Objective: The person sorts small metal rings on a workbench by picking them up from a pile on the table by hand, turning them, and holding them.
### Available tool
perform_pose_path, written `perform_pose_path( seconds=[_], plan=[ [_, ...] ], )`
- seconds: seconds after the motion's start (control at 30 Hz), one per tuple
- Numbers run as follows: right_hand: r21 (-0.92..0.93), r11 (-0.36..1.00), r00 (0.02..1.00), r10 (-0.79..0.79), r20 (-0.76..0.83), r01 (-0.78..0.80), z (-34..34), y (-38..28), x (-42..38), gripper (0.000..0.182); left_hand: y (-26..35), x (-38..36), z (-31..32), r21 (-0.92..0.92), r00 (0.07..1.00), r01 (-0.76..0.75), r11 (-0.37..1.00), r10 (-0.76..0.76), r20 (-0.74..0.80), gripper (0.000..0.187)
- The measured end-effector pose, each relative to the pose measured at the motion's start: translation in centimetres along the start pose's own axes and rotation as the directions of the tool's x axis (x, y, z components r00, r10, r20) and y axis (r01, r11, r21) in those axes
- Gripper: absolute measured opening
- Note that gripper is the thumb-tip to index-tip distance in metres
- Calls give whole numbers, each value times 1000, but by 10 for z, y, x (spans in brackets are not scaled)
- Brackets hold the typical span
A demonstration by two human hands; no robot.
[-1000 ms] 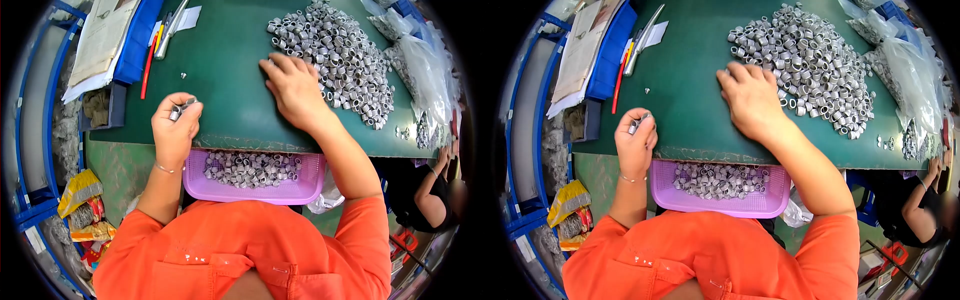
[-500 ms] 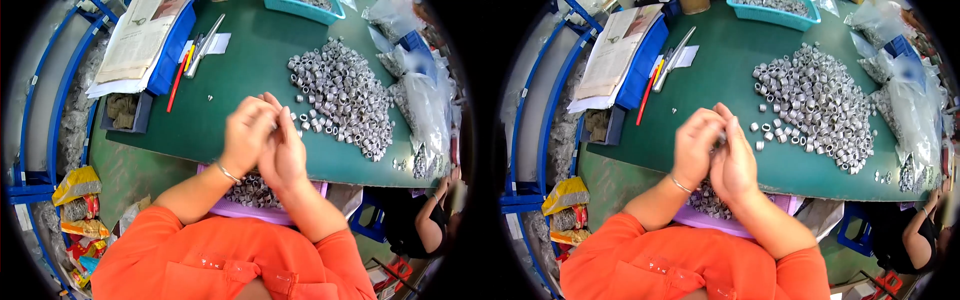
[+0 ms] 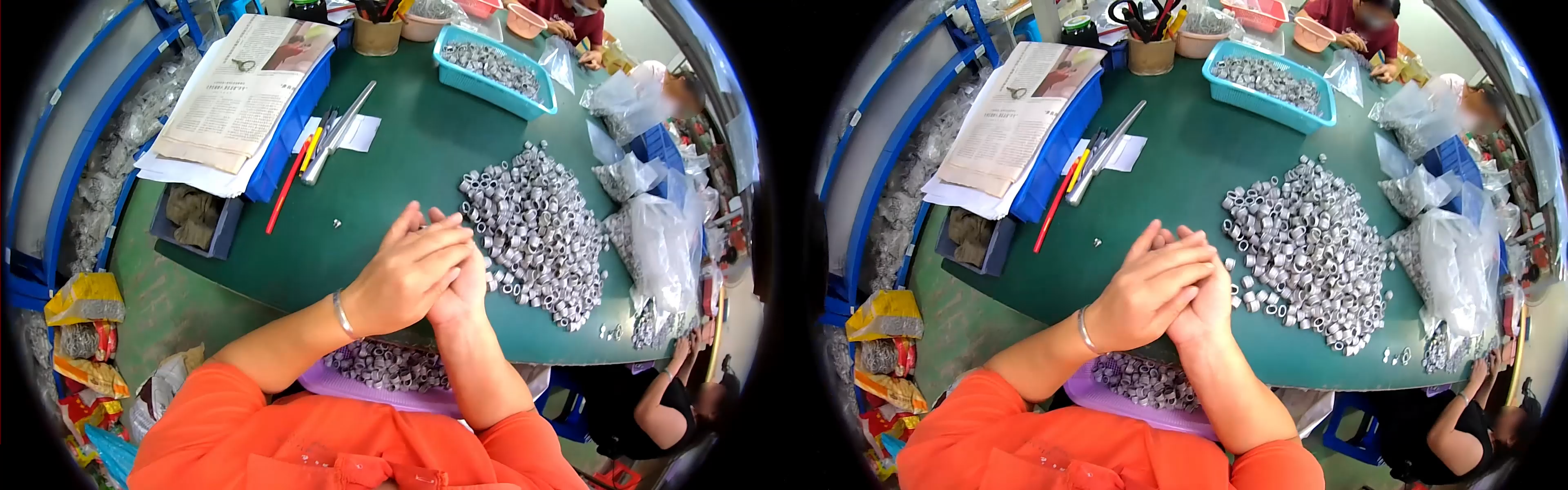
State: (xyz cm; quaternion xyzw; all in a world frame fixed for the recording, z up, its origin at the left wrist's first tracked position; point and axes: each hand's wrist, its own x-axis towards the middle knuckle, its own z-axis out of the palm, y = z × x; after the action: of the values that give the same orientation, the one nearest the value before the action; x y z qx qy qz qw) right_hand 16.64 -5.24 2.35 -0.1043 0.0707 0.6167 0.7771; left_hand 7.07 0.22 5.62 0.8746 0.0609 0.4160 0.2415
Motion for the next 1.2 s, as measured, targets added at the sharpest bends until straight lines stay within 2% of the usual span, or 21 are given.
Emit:
perform_pose_path(
  seconds=[0.03, 0.13, 0.17, 0.2, 0.23, 0.27, 0.33, 0.37, 0.5, 0.57, 0.6, 0.63, 0.67, 0.7, 0.83, 0.87, 0.93, 1.0, 1.1, 1.17, 1.2],
  plan=[
    [2, 1000, 991, -29, -127, 30, 8, -2, 6, 21, -1, 2, -8, -2, 1000, -4, 1000, 4, -12, 21],
    [53, 997, 998, 47, 34, -49, 30, -48, 40, 15, -13, -6, -28, 9, 959, 232, 973, -227, -171, 18],
    [133, 988, 996, -69, -59, 76, 57, -68, 58, 10, -19, -11, -34, 51, 937, 312, 949, -299, -182, 17],
    [-10, 972, 971, -235, 41, 236, 76, -86, 76, 9, -28, -19, -35, 96, 909, 401, 911, -383, -163, 21],
    [-36, 937, 935, -348, -68, 346, 100, -109, 100, 17, -36, -24, -40, 178, 892, 451, 875, -436, -118, 26],
    [-140, 894, 900, -434, -47, 425, 122, -123, 116, 28, -41, -29, -43, 293, 900, 434, 852, -423, -105, 29],
    [-369, 799, 879, -453, 150, 474, 144, -160, 154, 48, -49, -36, -43, 424, 898, 429, 797, -426, -109, 27],
    [-406, 831, 923, -368, 112, 380, 144, -190, 175, 52, -54, -42, -43, 425, 900, 425, 799, -423, -106, 27],
    [-585, 702, 816, -567, -113, 407, 131, -222, 186, 50, -63, -52, -47, 409, 856, 474, 780, -516, -7, 16],
    [-619, 696, 835, -538, -115, 364, 119, -239, 174, 44, -67, -51, -50, 338, 864, 465, 819, -503, 31, 18],
    [-726, 595, 823, -563, -70, 345, 114, -236, 153, 41, -66, -45, -53, 191, 757, 619, 762, -643, 111, 14],
    [-816, 482, 812, -583, -27, 318, 108, -233, 132, 38, -66, -35, -55, 194, 762, 612, 767, -637, 113, 14],
    [-845, 420, 800, -599, 16, 331, 101, -235, 115, 34, -67, -22, -53, -186, 594, 804, 565, -775, 214, 13],
    [-871, 357, 789, -612, 55, 338, 92, -238, 97, 31, -69, -11, -50, -491, 421, 847, 203, -821, 387, 12],
    [-893, 284, 769, -631, 100, 349, 69, -225, 21, 23, -101, 61, -9, -794, 539, 607, -23, -722, 433, 21],
    [-892, 291, 769, -632, 91, 345, 62, -221, 7, 23, -119, 86, 4, -830, 612, 557, -18, -667, 425, 23],
    [-910, 216, 827, -526, 198, 355, 47, -215, -20, 21, -146, 146, 27, -907, 651, 420, -41, -683, 332, 20],
    [-923, 158, 804, -555, 212, 352, 39, -198, -45, 19, -165, 193, 33, -941, 674, 335, -49, -685, 276, 26],
    [-941, -2, 777, -563, 280, 338, 16, -175, -80, 18, -200, 206, 43, -902, 696, 422, 94, -671, 256, 26],
    [-952, -174, 837, -454, 306, 253, 3, -159, -98, 16, -152, 177, 43, -739, 699, 622, 259, -608, 376, 8],
    [-961, -188, 867, -422, 264, 202, -3, -147, -102, 13, -136, 154, 41, -431, 775, 631, 645, -501, 385, 24]
  ],
)
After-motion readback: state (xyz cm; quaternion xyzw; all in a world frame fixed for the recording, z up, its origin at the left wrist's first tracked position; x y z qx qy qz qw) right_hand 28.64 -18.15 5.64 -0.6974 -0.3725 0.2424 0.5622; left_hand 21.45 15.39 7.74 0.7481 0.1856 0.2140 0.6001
